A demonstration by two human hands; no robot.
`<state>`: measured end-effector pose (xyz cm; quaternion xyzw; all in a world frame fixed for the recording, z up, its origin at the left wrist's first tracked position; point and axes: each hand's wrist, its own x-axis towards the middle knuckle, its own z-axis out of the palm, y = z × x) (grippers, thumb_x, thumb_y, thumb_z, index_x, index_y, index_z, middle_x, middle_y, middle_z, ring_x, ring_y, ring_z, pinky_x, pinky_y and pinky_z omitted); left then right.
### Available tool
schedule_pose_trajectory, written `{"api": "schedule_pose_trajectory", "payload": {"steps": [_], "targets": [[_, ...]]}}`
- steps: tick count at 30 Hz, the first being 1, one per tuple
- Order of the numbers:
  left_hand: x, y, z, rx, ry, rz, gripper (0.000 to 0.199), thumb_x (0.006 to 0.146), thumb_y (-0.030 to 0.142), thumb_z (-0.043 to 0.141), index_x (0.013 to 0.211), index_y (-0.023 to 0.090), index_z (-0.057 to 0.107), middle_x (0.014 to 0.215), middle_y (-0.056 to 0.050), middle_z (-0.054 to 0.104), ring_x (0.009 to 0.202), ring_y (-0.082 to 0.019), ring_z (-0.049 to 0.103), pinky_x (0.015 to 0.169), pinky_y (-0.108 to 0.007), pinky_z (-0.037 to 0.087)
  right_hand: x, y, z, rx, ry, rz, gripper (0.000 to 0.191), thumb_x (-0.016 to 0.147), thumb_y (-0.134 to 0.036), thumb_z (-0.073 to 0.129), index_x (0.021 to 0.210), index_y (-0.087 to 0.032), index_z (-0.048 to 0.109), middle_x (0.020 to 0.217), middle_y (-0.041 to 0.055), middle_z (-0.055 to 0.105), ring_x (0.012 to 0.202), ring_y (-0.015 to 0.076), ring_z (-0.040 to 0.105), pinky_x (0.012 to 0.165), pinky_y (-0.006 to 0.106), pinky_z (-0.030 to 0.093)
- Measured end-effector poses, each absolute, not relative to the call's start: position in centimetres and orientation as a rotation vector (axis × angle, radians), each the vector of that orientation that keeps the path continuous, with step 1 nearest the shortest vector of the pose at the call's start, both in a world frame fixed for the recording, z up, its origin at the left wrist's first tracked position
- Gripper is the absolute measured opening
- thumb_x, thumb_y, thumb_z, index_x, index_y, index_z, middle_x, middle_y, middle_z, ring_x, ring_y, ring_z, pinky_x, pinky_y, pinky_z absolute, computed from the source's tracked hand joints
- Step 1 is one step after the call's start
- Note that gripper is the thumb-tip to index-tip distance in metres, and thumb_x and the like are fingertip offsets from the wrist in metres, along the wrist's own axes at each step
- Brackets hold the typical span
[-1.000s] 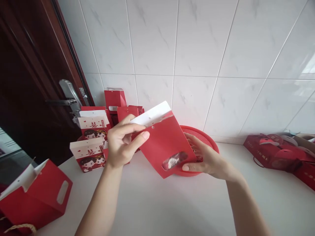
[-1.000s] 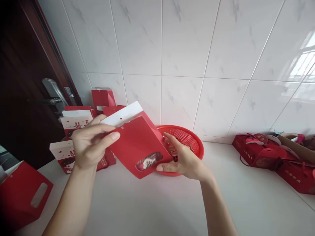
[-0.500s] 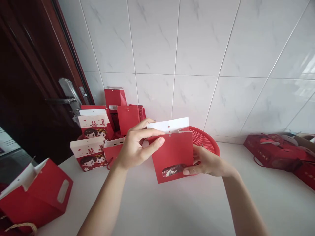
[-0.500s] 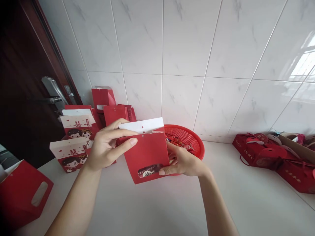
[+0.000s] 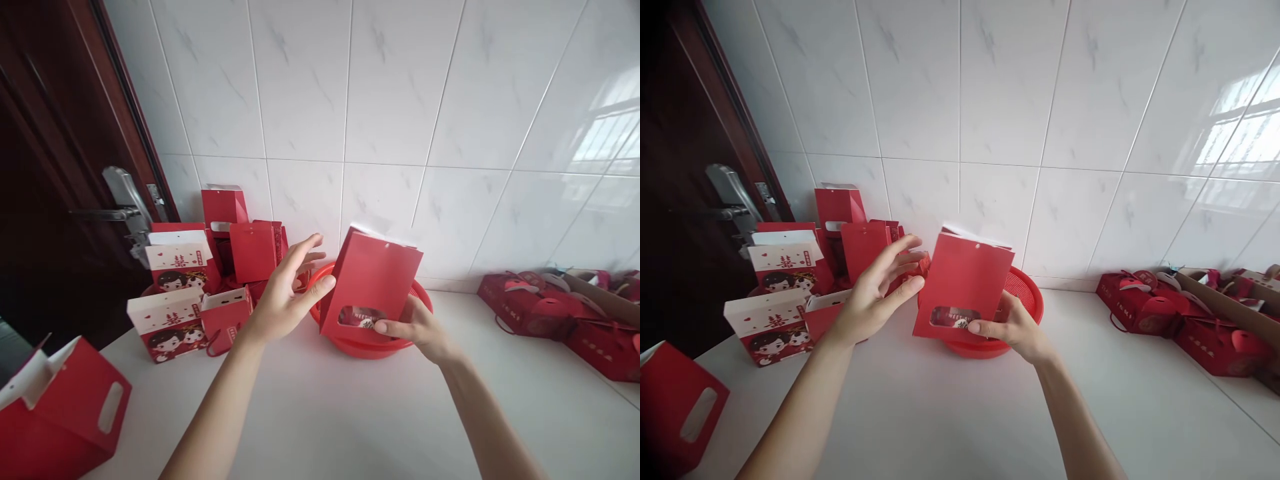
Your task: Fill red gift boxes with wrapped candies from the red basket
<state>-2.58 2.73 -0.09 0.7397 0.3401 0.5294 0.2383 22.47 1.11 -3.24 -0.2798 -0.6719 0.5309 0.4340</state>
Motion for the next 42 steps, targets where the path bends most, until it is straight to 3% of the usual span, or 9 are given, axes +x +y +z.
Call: {"api": "schedule_pose_trajectory", "payload": {"steps": [7, 11, 14, 17, 21, 29, 38, 42], "targets": [[-2.7, 2.8, 0.0, 1.968, 0.788, 1.364, 0.059, 0.096, 0.052, 0.059, 0.148, 0.028, 0.047, 0.150, -0.011, 0.052, 0.135, -0.031, 0.053, 0.101, -0.040, 0.055, 23.1, 0.9, -3.5, -0.813, -1.768, 1.412, 0.058, 0.079, -0.039, 0.082, 0.131, -0.023, 0.063, 0.127, 0.0092, 0.069, 0.121, 0.0305, 0.064, 0.100, 0.044, 0.055], [-2.5, 2.4, 0.2, 1.997, 0.942, 1.324, 0.071, 0.090, 0.047, 0.069, 0.152, 0.030, 0.041, 0.129, -0.010, 0.066, 0.110, -0.025, 0.066, 0.091, -0.037, 0.058, 23.3, 1.2, -4.0, -0.804, -1.803, 1.499, 0.063, 0.081, -0.041, 0.082, 0.137, -0.025, 0.060, 0.130, 0.0096, 0.068, 0.119, 0.0305, 0.065, 0.097, 0.044, 0.055], [-2.5, 2.5, 0.1, 1.993, 1.008, 1.325, 0.072, 0.090, 0.045, 0.070, 0.153, 0.030, 0.040, 0.117, -0.008, 0.068, 0.093, -0.020, 0.068, 0.085, -0.035, 0.059, 23.7, 1.3, -4.0, -0.777, -1.827, 1.568, 0.062, 0.085, -0.045, 0.077, 0.140, -0.026, 0.058, 0.131, 0.0100, 0.068, 0.121, 0.0308, 0.064, 0.101, 0.048, 0.053], [-2.6, 3.0, 0.0, 1.950, 0.959, 1.298, 0.077, 0.087, 0.042, 0.073, 0.155, 0.031, 0.037, 0.114, -0.007, 0.068, 0.089, -0.018, 0.067, 0.085, -0.036, 0.059, 24.1, 1.1, -3.7, -0.759, -1.795, 1.480, 0.060, 0.088, -0.047, 0.073, 0.143, -0.029, 0.056, 0.135, 0.0100, 0.066, 0.126, 0.0318, 0.061, 0.102, 0.049, 0.054], [-2.4, 3.7, -0.3, 1.917, 0.990, 1.137, 0.083, 0.085, 0.041, 0.076, 0.156, 0.029, 0.036, 0.114, -0.009, 0.068, 0.093, -0.022, 0.068, 0.085, -0.038, 0.058, 24.1, 0.9, -3.1, -0.756, -1.729, 1.392, 0.054, 0.093, -0.046, 0.068, 0.143, -0.029, 0.056, 0.135, 0.0103, 0.067, 0.121, 0.0311, 0.065, 0.097, 0.047, 0.058], [-1.8, 3.9, -1.1, 1.973, 0.975, 0.981, 0.074, 0.088, 0.041, 0.072, 0.154, 0.033, 0.040, 0.123, -0.011, 0.065, 0.106, -0.025, 0.066, 0.092, -0.041, 0.054, 24.2, 0.5, -2.6, -0.819, -1.741, 1.379, 0.046, 0.093, -0.045, 0.069, 0.135, -0.026, 0.064, 0.128, 0.0099, 0.071, 0.113, 0.0292, 0.070, 0.092, 0.044, 0.061], [-0.8, 3.3, -1.5, 2.079, 0.917, 0.992, 0.073, 0.091, 0.033, 0.068, 0.156, 0.038, 0.034, 0.137, -0.008, 0.061, 0.129, -0.028, 0.055, 0.092, -0.035, 0.053, 24.2, 0.4, -2.8, -0.888, -1.569, 1.093, 0.036, 0.090, -0.054, 0.068, 0.105, -0.022, 0.073, 0.098, 0.0084, 0.078, 0.086, 0.0251, 0.074, 0.073, 0.036, 0.061], [-0.2, 3.1, -1.4, 2.058, 0.870, 1.007, 0.070, 0.090, 0.032, 0.069, 0.153, 0.032, 0.040, 0.129, -0.008, 0.065, 0.121, -0.026, 0.059, 0.094, -0.036, 0.053, 24.2, 0.4, -2.9, -0.896, -1.518, 1.043, 0.033, 0.089, -0.053, 0.070, 0.088, -0.021, 0.074, 0.079, 0.0053, 0.076, 0.066, 0.0198, 0.070, 0.058, 0.030, 0.057]]}}
